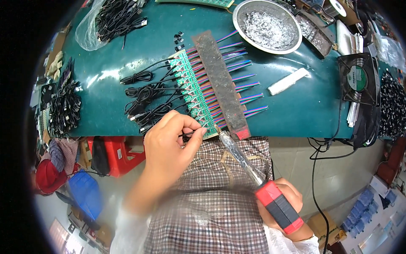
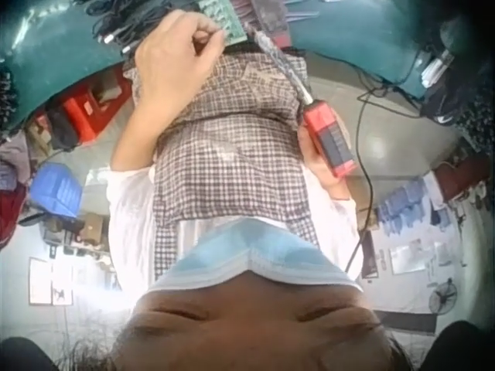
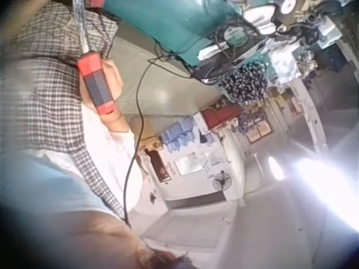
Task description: The person solders electronic components onto a printed circuit board using a soldering iron and soldering flux, connecting wires to the board.
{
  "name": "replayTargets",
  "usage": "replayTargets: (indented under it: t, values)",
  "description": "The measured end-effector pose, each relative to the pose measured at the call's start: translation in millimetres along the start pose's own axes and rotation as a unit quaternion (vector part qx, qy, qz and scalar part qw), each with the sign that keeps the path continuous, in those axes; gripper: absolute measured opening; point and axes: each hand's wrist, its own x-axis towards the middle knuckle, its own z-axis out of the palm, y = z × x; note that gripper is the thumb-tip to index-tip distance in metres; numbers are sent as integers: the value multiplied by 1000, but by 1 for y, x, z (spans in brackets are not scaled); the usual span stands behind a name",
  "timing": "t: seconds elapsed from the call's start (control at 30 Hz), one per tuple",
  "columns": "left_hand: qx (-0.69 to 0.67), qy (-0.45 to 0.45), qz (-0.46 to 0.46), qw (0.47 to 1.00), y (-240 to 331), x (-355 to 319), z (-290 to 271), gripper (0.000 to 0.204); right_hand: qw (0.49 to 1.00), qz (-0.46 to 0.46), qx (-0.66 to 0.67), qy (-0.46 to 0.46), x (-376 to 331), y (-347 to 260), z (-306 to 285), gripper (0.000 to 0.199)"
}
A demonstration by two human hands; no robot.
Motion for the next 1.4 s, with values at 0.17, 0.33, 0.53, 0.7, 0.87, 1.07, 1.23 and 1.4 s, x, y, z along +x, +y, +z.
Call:
replayTargets:
  t: [0.17, 0.33, 0.53, 0.7, 0.87, 1.07, 1.23, 1.4]
  values:
    - [15, -3, 0, 1000, 0, 1, 1, 16, 997, -57, -42, -6, 10, -6, 2, 28]
    - [16, -7, -2, 1000, 1, 4, 1, 17, 999, -45, -31, -7, 12, -3, 4, 29]
    - [3, 14, -5, 1000, 1, 5, 4, 16, 998, -54, -29, -4, 13, -1, 6, 29]
    - [2, 15, -4, 1000, -1, 5, 7, 17, 998, -55, -31, -10, 14, -1, 8, 29]
    - [10, 8, -8, 1000, 0, 5, 7, 19, 998, -51, -45, -14, 16, -8, 8, 27]
    - [22, 3, -21, 1000, 1, 6, 7, 19, 998, -43, -49, -10, 9, -1, 6, 26]
    - [22, -7, -16, 1000, 2, 6, 8, 19, 997, 70, 25, 23, -16, 13, 3, 24]
    - [9, -8, -18, 1000, 1, 7, 8, 20, 999, 34, 6, 29, -12, 15, 4, 25]
